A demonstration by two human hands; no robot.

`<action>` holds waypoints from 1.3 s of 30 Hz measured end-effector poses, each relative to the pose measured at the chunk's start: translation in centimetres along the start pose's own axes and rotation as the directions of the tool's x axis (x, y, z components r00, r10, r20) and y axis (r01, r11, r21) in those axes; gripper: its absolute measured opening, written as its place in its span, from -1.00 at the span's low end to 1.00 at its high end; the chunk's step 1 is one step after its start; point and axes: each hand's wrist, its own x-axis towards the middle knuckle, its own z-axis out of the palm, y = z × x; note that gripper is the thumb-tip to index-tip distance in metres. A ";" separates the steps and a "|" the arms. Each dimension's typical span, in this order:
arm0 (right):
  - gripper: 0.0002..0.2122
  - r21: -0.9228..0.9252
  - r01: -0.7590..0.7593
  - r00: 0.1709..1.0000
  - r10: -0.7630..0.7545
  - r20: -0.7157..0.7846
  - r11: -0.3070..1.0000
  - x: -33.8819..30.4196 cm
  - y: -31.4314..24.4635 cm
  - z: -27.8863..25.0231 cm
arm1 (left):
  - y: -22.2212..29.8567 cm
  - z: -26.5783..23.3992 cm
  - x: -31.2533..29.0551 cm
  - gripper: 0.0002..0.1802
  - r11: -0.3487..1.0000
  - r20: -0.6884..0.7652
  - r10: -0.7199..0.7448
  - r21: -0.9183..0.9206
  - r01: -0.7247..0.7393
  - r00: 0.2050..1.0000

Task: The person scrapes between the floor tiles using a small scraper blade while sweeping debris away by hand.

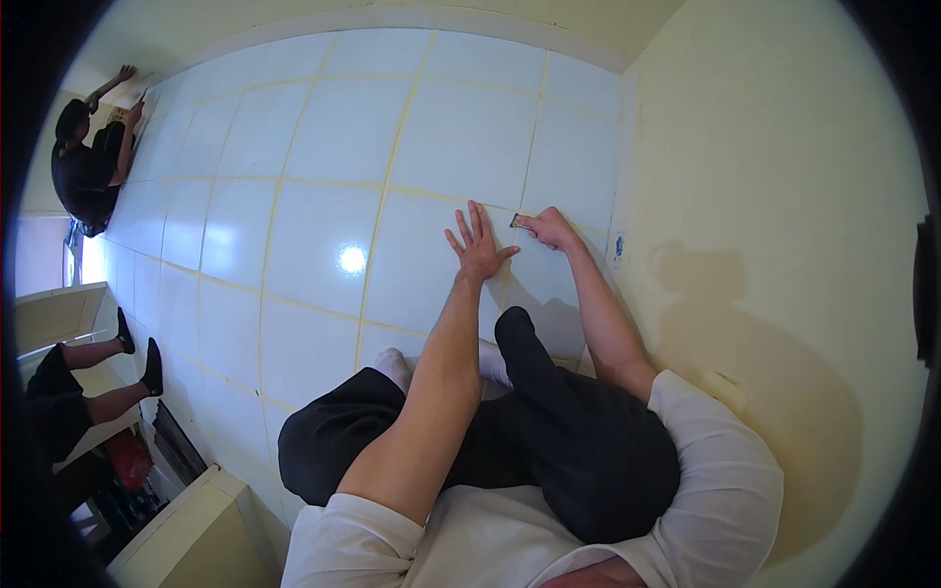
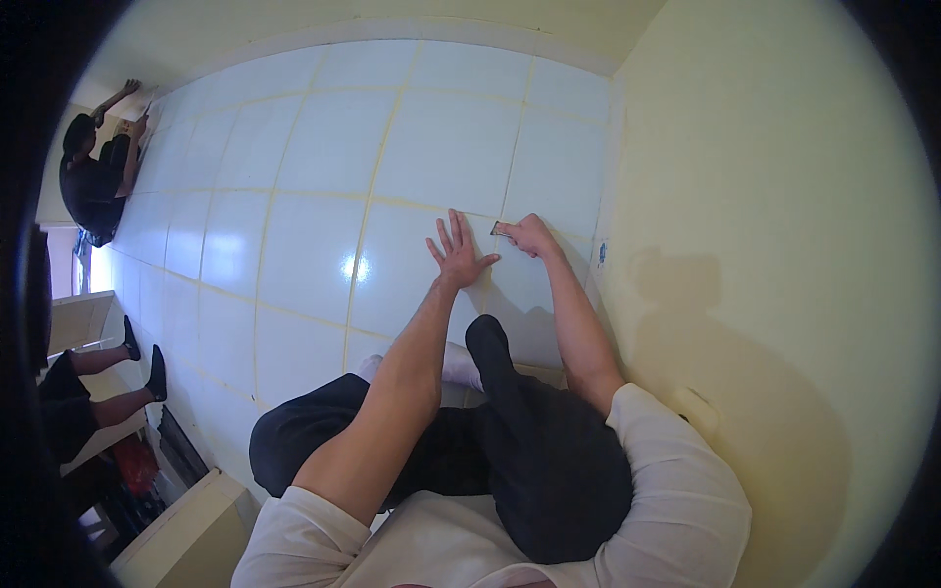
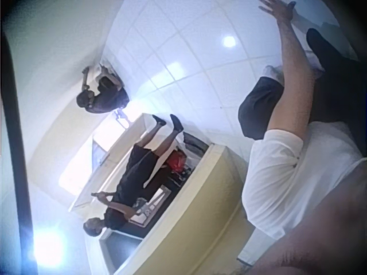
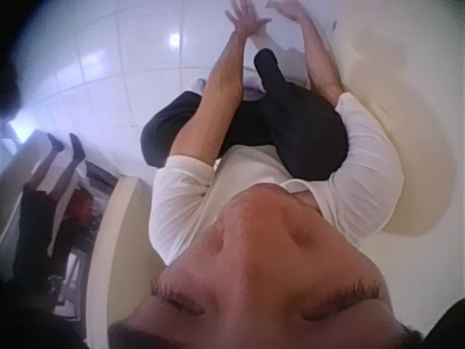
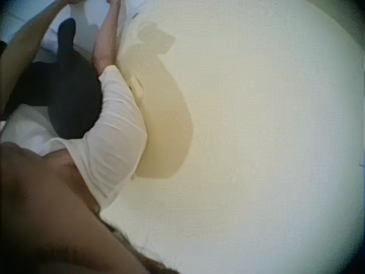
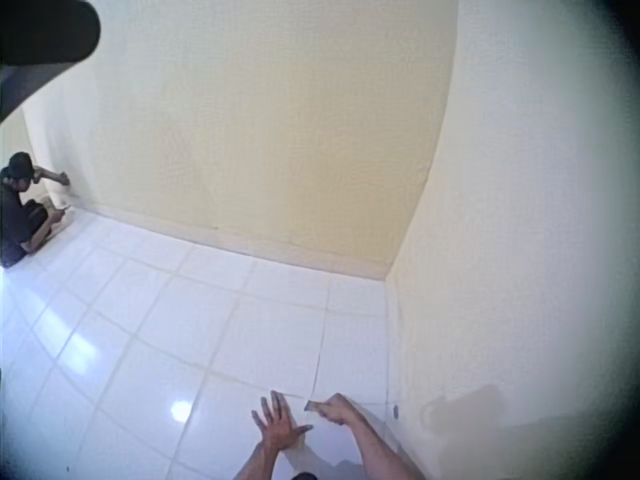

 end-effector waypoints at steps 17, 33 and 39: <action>-0.44 0.034 -0.026 0.995 0.029 -0.099 0.999 0.0 -0.7 1.6 | -0.1 0.1 -0.1 0.44 1.000 -0.003 0.000 -0.024 -0.001 1.000; -0.44 0.031 0.014 0.999 -0.013 -0.043 0.999 0.0 -0.2 0.4 | -0.2 0.0 0.2 0.45 1.000 -0.001 -0.001 -0.021 0.001 1.000; -0.44 0.024 -0.006 0.999 0.007 -0.045 1.000 -0.2 -0.1 0.8 | -0.1 0.2 0.0 0.45 1.000 -0.002 0.001 -0.021 -0.001 1.000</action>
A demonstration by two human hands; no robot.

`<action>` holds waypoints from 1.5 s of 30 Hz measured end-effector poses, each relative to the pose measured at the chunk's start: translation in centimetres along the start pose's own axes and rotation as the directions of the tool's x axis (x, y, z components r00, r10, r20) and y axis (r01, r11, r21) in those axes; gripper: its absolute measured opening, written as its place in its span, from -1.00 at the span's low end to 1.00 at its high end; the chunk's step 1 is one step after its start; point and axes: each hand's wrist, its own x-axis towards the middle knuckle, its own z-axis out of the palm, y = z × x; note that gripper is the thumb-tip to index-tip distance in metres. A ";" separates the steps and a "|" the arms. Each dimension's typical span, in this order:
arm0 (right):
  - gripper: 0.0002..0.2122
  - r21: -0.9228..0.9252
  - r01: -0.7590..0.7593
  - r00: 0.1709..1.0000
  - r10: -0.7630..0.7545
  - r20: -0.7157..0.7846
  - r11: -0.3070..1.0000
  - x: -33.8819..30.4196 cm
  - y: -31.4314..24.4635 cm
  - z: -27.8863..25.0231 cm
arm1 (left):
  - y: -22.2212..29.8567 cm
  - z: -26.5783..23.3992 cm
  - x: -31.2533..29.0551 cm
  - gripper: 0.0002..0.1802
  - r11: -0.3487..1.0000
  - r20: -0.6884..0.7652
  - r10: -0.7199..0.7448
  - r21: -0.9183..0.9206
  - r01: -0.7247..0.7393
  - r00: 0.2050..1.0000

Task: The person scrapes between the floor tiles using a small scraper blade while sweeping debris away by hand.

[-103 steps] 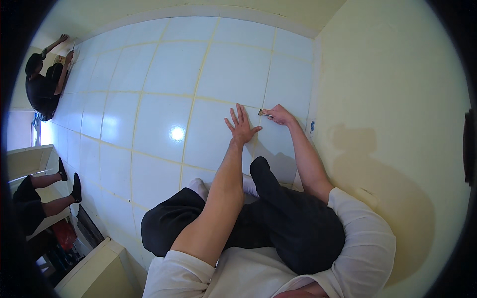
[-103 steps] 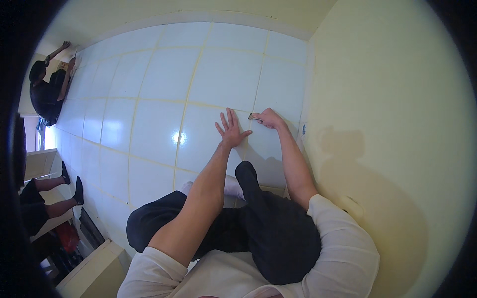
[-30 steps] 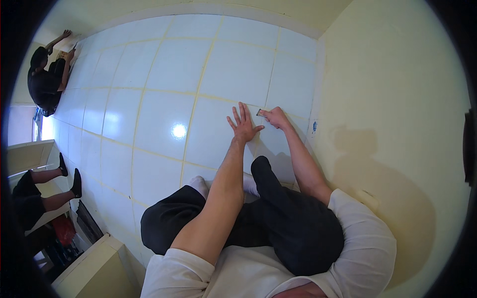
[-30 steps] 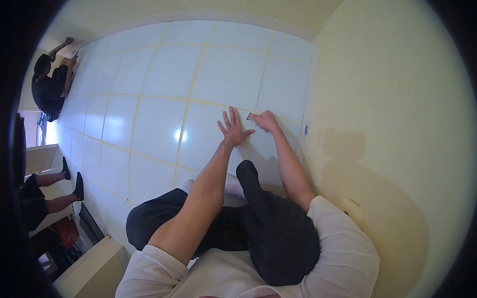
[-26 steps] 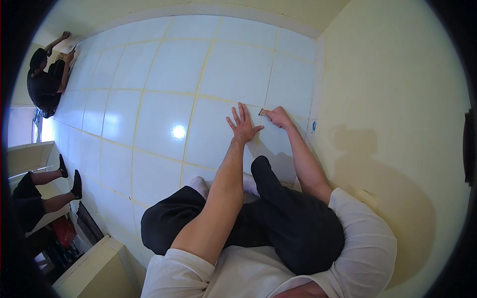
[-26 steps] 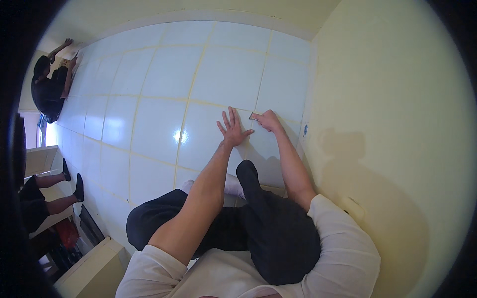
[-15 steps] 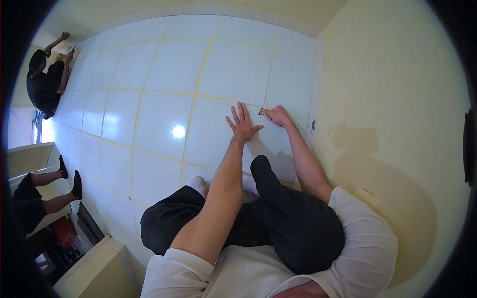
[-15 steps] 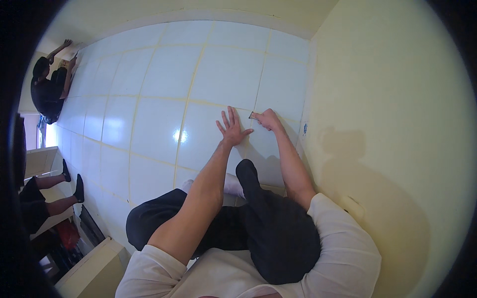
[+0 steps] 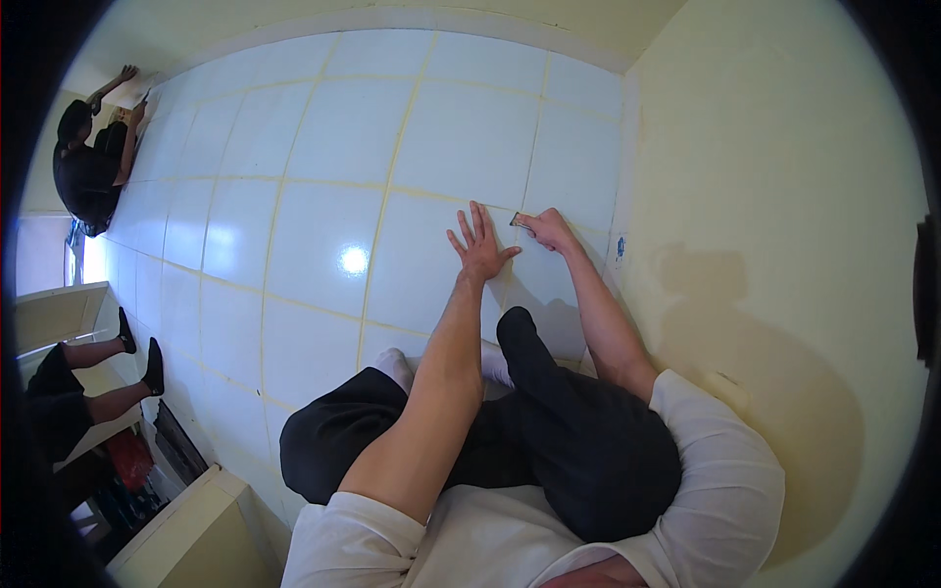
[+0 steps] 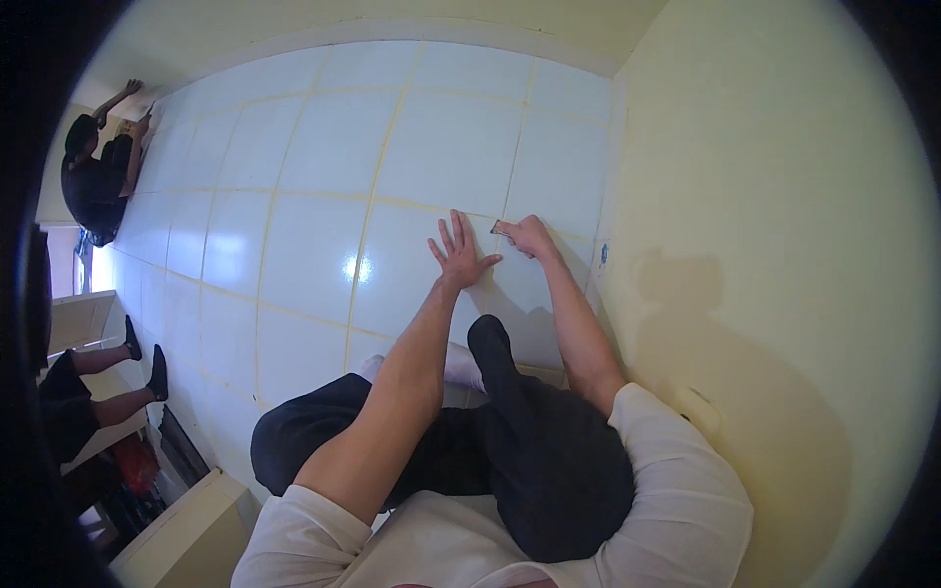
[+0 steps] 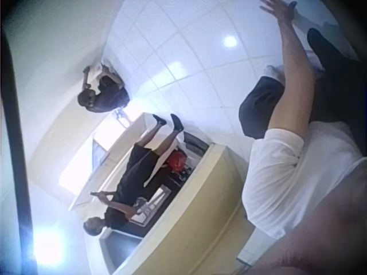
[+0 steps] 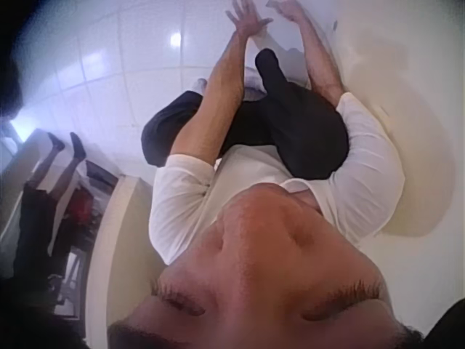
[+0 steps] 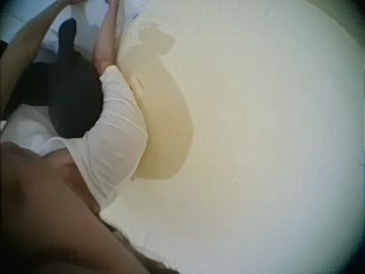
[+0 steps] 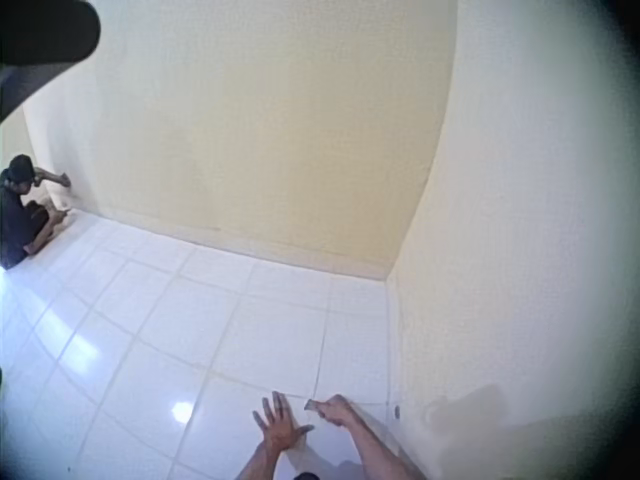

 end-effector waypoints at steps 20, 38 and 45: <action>-0.48 -0.074 -0.002 1.000 0.001 -0.002 0.997 -0.5 -0.5 -0.1 | 0.2 0.0 0.1 0.44 1.000 0.004 -0.003 0.008 0.003 1.000; -0.46 -0.008 -0.003 0.999 0.004 0.045 1.000 -0.5 0.2 -1.0 | 0.4 -0.3 -0.2 0.44 1.000 0.001 0.002 -0.003 -0.002 1.000; -0.47 0.007 -0.029 0.998 0.029 -0.058 1.000 -0.4 0.0 -0.3 | 0.5 -0.4 -0.1 0.44 1.000 0.011 -0.005 0.007 0.005 1.000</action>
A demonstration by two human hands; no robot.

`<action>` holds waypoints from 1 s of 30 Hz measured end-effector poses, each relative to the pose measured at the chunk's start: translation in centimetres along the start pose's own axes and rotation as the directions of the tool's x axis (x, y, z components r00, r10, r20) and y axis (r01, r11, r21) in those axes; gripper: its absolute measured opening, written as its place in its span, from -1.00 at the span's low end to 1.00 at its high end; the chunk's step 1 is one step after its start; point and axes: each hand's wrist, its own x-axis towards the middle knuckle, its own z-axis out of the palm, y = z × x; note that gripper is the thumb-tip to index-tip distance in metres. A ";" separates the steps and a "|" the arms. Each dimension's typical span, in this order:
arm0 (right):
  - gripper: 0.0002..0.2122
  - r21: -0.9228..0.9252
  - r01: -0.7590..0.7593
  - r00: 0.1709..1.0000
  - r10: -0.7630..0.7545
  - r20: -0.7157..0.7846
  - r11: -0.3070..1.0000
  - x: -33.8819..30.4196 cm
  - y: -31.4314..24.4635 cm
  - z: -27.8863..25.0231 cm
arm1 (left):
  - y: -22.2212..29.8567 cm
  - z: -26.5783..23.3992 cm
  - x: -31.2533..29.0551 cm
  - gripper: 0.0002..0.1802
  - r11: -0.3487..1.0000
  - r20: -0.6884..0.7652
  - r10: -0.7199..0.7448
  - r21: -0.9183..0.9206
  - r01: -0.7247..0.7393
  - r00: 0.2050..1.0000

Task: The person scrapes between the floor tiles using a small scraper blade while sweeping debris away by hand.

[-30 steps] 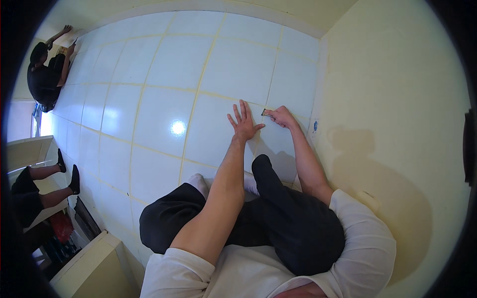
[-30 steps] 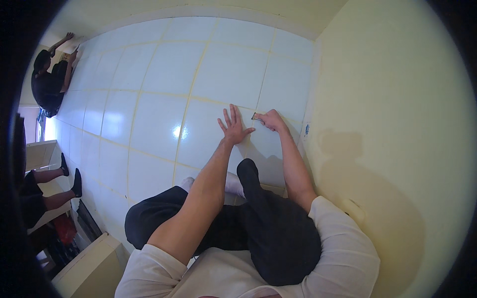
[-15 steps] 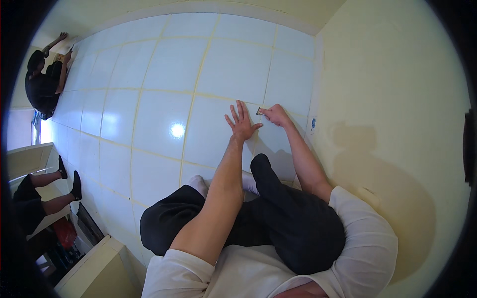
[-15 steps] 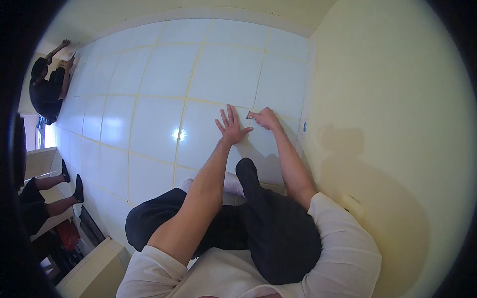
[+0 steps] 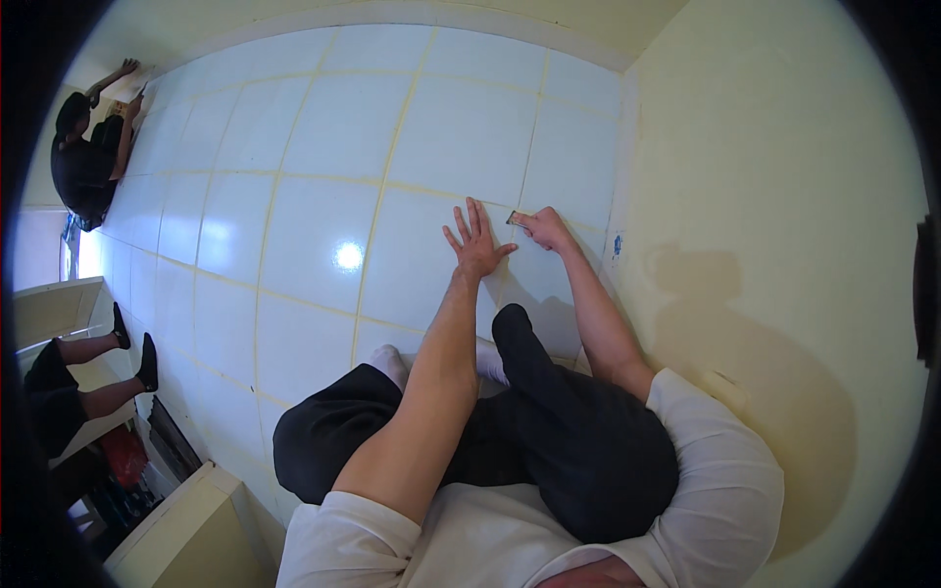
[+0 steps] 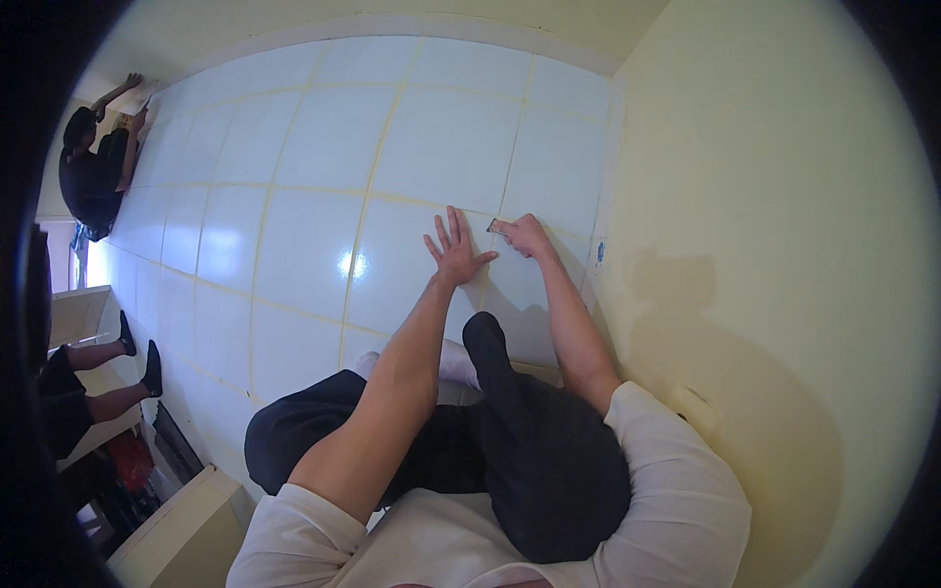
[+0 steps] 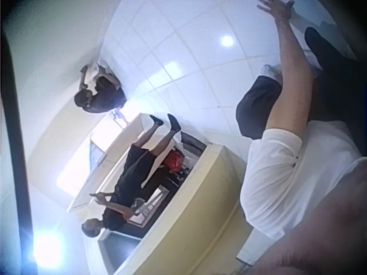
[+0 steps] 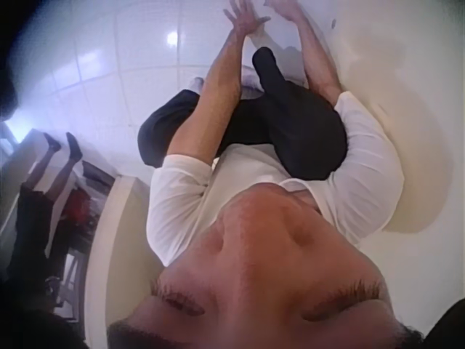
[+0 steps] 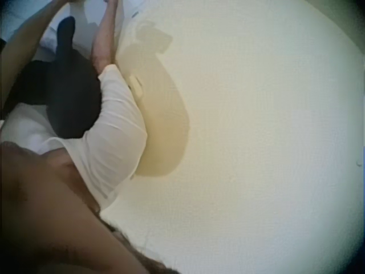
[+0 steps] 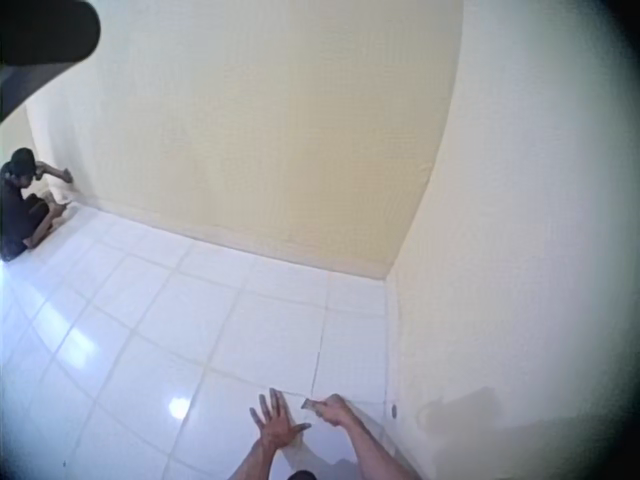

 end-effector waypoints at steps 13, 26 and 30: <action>-0.45 -0.005 0.009 0.996 -0.008 0.092 1.000 -0.8 0.1 -0.2 | 0.0 -0.1 -0.2 0.44 1.000 -0.010 -0.001 -0.013 0.001 1.000; -0.46 0.008 0.007 0.987 -0.008 0.162 1.000 -0.4 0.2 -1.4 | 0.1 0.0 0.0 0.45 1.000 -0.021 0.003 -0.030 -0.003 1.000; -0.47 0.064 0.035 0.999 -0.037 0.029 0.997 -0.9 0.2 -0.3 | -0.2 0.3 -0.1 0.45 1.000 -0.022 0.000 -0.005 0.000 1.000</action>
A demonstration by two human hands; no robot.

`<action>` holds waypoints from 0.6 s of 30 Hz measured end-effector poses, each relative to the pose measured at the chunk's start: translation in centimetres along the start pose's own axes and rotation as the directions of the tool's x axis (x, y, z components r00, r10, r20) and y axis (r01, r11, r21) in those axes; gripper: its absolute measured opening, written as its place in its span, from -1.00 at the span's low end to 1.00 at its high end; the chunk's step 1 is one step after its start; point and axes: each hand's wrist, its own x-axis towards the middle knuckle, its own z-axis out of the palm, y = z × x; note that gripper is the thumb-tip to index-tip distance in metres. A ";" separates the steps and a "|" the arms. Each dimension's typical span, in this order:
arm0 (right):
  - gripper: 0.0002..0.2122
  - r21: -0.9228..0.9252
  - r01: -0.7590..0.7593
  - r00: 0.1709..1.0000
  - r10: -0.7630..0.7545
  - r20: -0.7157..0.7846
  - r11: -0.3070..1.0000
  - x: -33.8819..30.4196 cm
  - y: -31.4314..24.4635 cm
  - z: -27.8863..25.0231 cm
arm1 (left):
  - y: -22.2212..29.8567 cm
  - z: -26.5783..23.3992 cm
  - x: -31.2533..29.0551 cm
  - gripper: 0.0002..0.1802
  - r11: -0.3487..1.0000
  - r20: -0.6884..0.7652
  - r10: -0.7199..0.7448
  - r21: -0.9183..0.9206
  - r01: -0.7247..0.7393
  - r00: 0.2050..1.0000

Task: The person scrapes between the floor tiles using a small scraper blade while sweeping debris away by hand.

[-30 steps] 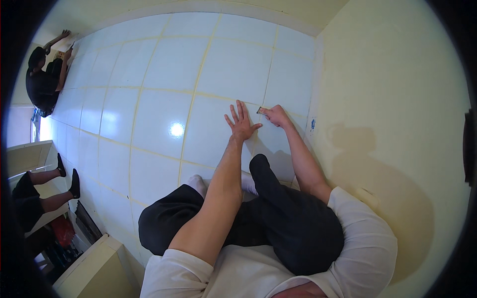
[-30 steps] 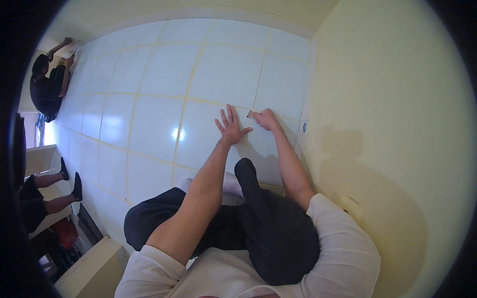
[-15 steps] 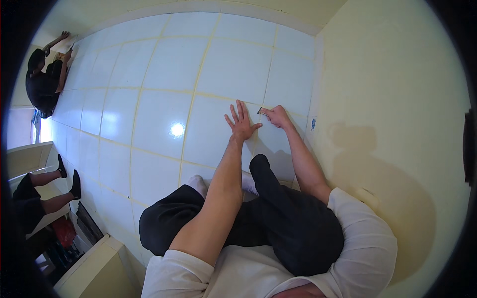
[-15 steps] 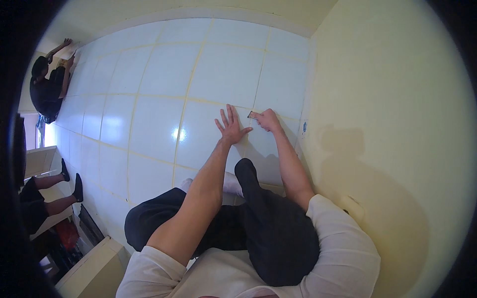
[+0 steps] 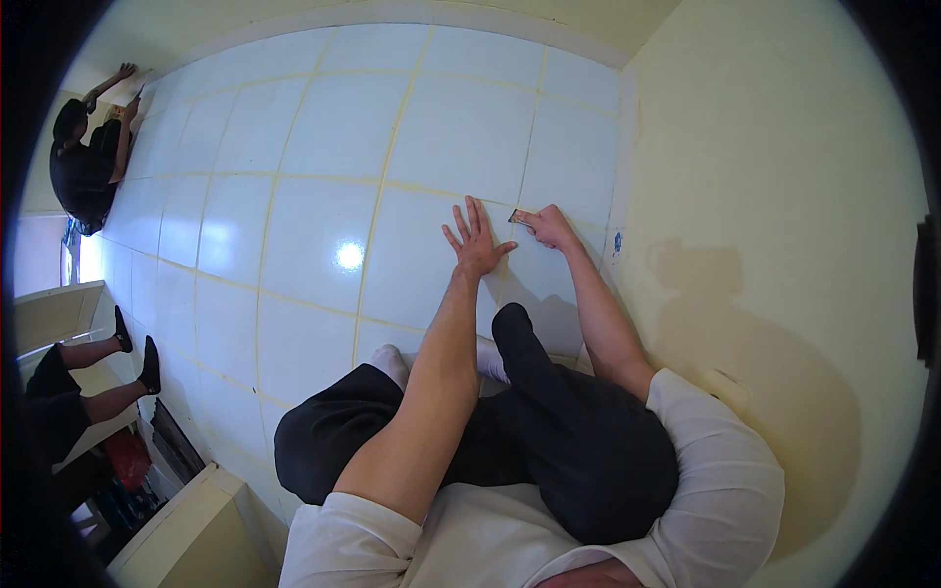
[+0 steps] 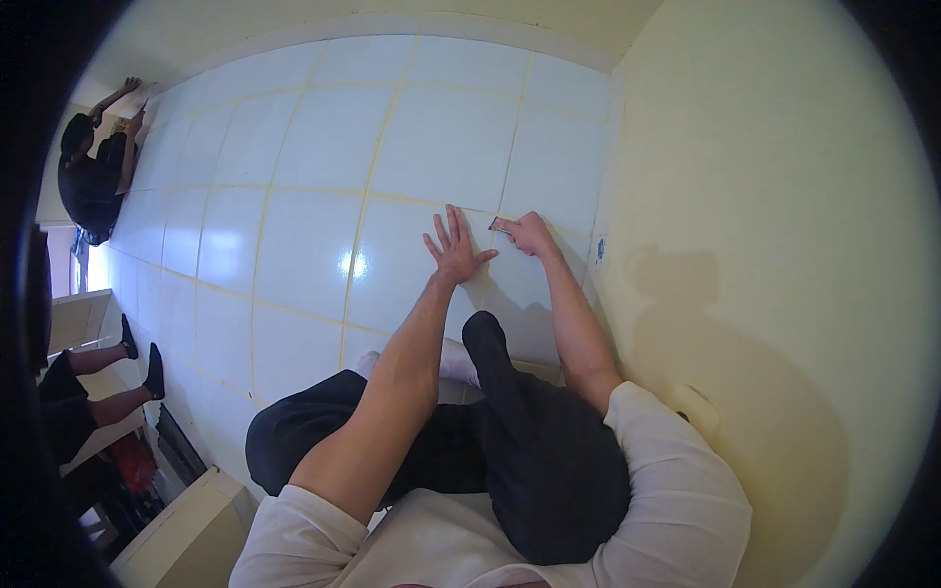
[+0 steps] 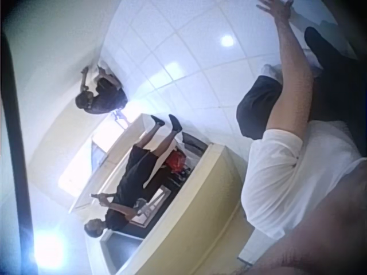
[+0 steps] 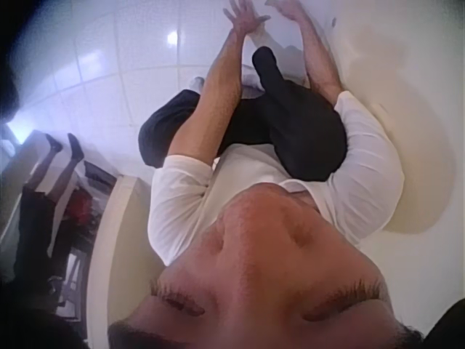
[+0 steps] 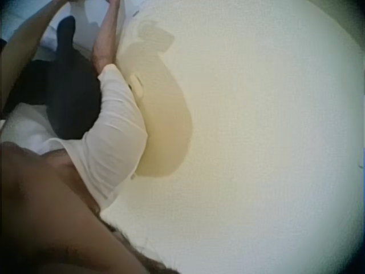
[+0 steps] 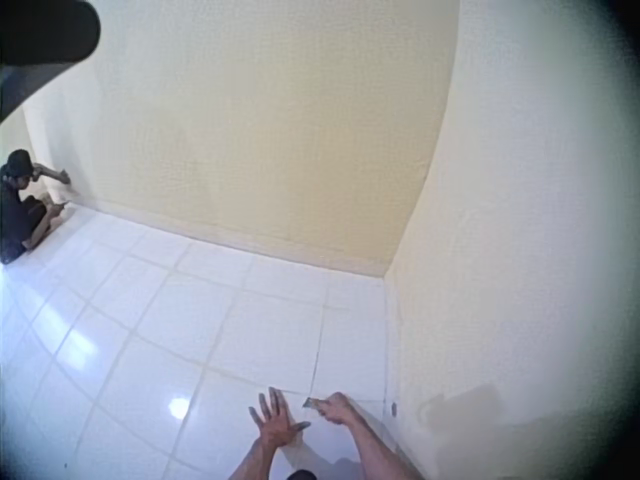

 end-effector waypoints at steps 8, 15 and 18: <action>-0.48 -0.008 -0.001 0.993 0.002 0.115 1.000 0.7 0.0 -0.6 | -0.1 0.0 0.2 0.45 1.000 0.011 -0.006 0.023 0.005 1.000; -0.48 0.000 -0.021 0.998 0.021 0.065 1.000 0.6 0.1 -0.6 | 0.1 -0.2 0.1 0.44 1.000 0.011 0.000 -0.005 0.001 1.000; -0.47 -0.128 -0.048 0.982 0.071 0.175 0.991 0.6 -0.7 -1.0 | -0.3 0.0 0.2 0.45 1.000 -0.004 0.000 -0.008 0.000 1.000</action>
